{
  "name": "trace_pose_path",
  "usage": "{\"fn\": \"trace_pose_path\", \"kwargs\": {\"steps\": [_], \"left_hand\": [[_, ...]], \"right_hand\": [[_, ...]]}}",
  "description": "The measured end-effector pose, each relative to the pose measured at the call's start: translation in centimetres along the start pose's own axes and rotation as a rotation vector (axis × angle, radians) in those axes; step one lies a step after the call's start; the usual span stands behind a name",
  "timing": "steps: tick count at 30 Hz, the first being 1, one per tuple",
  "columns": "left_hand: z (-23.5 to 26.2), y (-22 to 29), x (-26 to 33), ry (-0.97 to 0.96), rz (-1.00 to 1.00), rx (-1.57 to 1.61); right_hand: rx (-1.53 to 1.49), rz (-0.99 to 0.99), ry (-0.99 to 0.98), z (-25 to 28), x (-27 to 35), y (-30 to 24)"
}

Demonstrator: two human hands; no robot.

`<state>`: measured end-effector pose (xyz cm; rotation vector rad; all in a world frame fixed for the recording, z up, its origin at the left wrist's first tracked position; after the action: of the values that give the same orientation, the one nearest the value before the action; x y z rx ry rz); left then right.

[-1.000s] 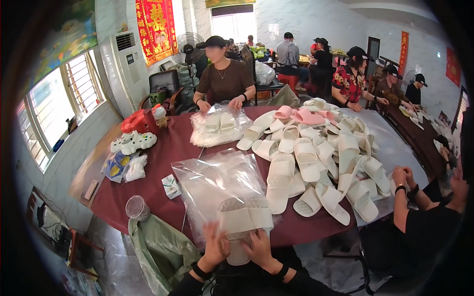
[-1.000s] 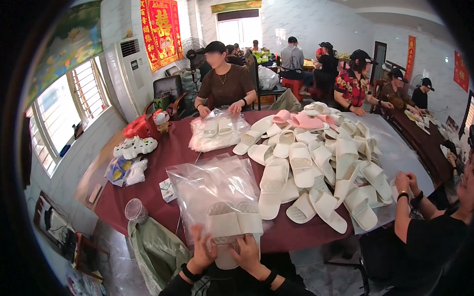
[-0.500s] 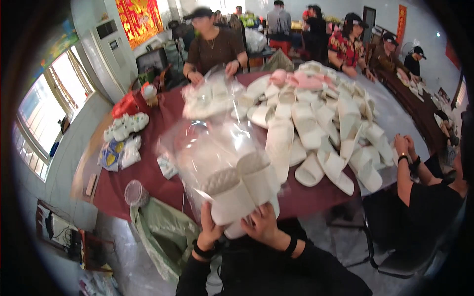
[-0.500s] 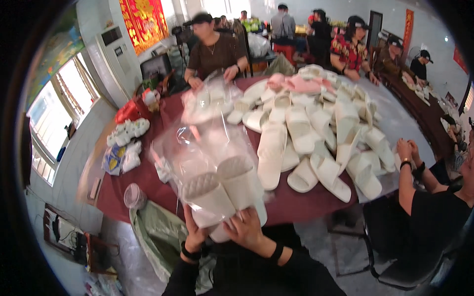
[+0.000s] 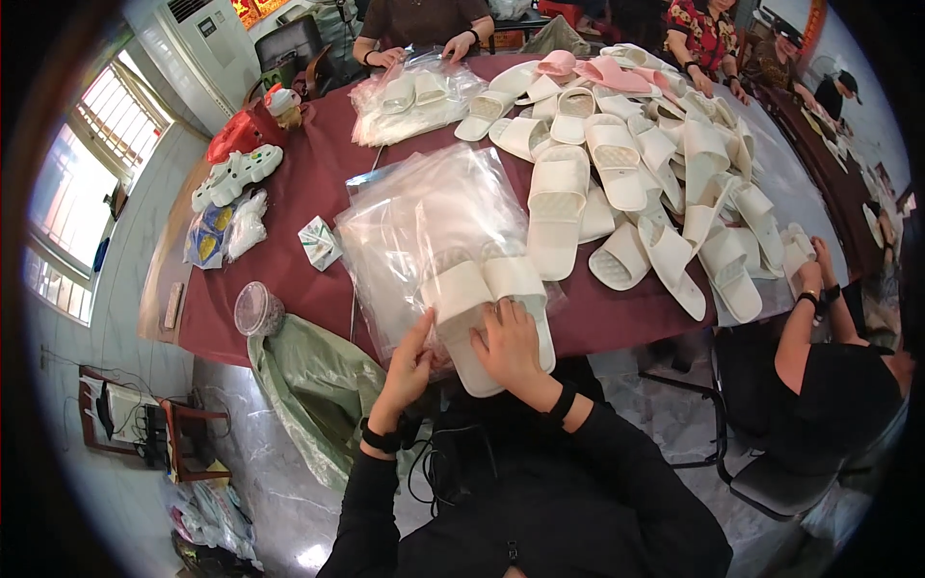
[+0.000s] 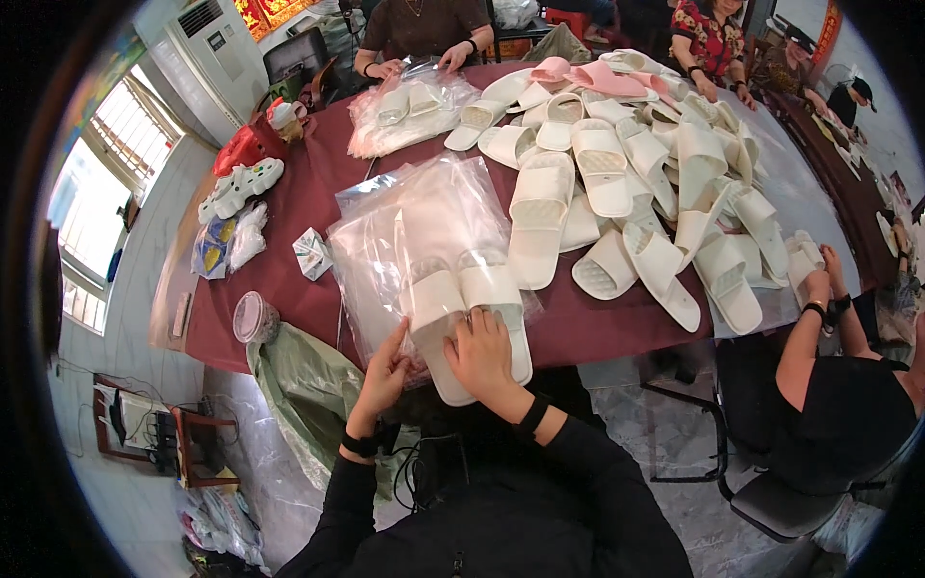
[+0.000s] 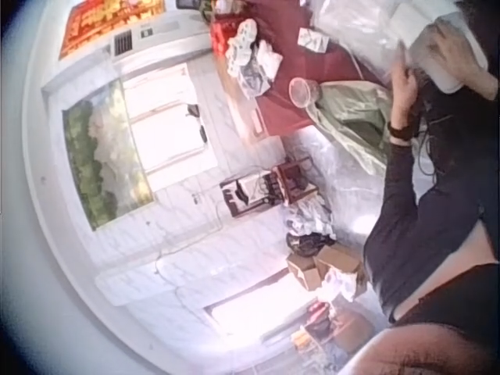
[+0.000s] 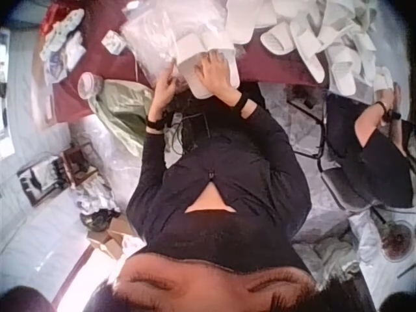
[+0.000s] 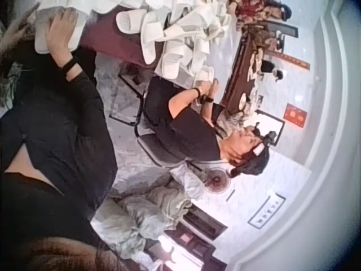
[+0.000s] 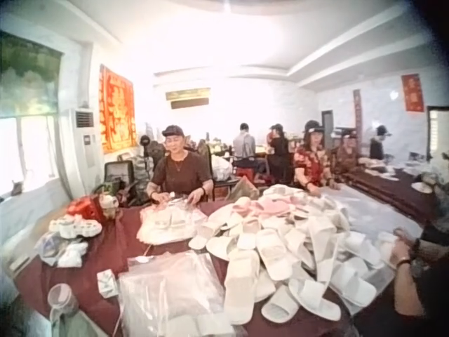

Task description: Putting finished slippers into plastic bags and then into a larger sack.

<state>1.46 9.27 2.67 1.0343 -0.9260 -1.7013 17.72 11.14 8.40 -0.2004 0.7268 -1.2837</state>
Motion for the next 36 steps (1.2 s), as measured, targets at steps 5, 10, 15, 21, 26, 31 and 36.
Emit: {"fn": "trace_pose_path", "kwargs": {"steps": [5, 10, 15, 21, 26, 31, 36], "left_hand": [[1.1, 2.4, 0.2, 0.263, -0.084, -0.231], [0.6, -3.9, 3.0, 0.702, 0.367, 0.332], [0.7, -4.4, 2.6, 0.563, 0.436, 0.311], [1.4, -6.3, 3.3, 0.221, 0.571, 0.013], [2.6, -2.8, 0.1, 0.200, 0.466, 0.224], [6.7, 3.2, -1.1, 0.308, 0.458, 0.538], [11.6, 10.0, -3.6, 0.407, 0.258, 0.876]], "right_hand": [[0.032, -0.075, 0.009, -1.6, -1.2, 0.1], [0.024, 0.013, -0.034, -3.3, -1.8, -0.8], [0.041, 0.101, -0.055, -1.8, -1.2, 1.6], [0.448, -0.162, 0.162, 2.5, -5.3, 7.4], [0.410, -0.071, -0.001, 0.2, -6.8, 11.0], [-0.054, -0.039, -0.023, 3.6, -10.0, 8.3], [-1.217, -0.514, -0.529, 5.0, -12.4, 5.5]]}}
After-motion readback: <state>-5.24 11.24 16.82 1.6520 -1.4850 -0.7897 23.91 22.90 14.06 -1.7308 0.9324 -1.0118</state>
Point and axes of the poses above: each hand's wrist, its own x-axis away from the middle knuckle, its own z-axis out of the back of the hand, y = z × x, the point moved 9 cm from there along -x, towards the middle knuckle, and after that the axes turned 11 degrees about -z, right-handed, at the moved point
